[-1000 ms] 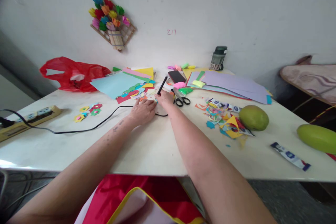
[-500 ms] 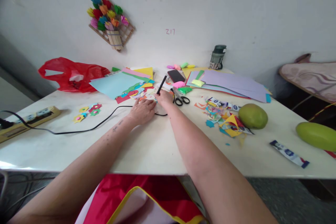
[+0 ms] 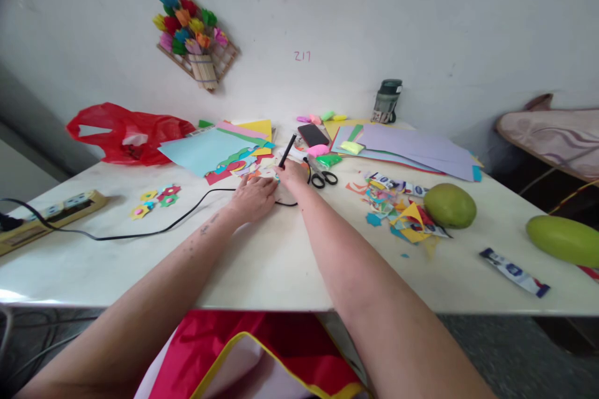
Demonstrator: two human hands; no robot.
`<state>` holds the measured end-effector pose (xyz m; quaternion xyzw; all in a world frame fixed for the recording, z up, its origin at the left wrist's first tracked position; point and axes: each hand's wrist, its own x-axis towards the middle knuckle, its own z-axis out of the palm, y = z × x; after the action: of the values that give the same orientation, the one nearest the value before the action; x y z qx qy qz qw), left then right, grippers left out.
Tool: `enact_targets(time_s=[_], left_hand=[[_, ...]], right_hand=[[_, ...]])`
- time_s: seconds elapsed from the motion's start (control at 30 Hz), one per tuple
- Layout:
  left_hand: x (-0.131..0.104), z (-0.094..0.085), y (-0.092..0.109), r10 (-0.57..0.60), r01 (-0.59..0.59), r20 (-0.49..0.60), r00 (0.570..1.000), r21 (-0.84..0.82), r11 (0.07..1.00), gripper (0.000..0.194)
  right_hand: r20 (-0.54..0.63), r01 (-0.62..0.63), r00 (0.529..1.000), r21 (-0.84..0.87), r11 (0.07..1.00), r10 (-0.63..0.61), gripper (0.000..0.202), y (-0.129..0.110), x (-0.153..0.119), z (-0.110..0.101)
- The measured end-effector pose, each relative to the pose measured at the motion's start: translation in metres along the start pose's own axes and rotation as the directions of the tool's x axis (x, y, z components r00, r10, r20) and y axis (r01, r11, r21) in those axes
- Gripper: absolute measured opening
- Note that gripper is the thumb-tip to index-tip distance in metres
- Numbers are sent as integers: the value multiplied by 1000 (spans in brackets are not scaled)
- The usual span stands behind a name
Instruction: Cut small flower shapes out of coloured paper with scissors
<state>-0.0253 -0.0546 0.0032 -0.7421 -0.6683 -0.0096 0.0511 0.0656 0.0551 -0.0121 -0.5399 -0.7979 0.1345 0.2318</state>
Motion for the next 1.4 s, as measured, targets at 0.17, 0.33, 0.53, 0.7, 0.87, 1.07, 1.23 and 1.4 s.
enact_targets(time_s=[0.17,0.33,0.53,0.7,0.87,1.07,1.23,1.4], left_hand=[[0,0,0,4,-4,-7,1000,-3,1000,45],[-1,0,0,2,-2,3,1000,16,1000,46],[-1,-2,1,1,-1,3,1000,12,1000,44],[-1,0,0,8,-8,-13,1000,11,1000,44],[0,0,0,6,-6,-1,1000,17,1000,44],[1,2,-1,12,-12,-12,1000,7,1000,44],[0,3,-1,12,-12,-16,1000,13,1000,44],[0,2,-1,13,-13,-11,1000,18,1000,44]], right_hand=[[5,6,1000,-4,1000,-6,31,0,-1,-1],[11,6,1000,-8,1000,-6,31,-1,-1,-2],[0,1,1000,-1,1000,-1,30,-1,-1,-2],[-14,3,1000,12,1000,-3,31,1,0,0],[-11,4,1000,-5,1000,-4,31,1,0,0],[-10,7,1000,0,1000,-7,31,0,-1,0],[0,8,1000,-3,1000,-8,31,0,-1,-1],[-5,6,1000,-7,1000,-6,31,1,0,-1]])
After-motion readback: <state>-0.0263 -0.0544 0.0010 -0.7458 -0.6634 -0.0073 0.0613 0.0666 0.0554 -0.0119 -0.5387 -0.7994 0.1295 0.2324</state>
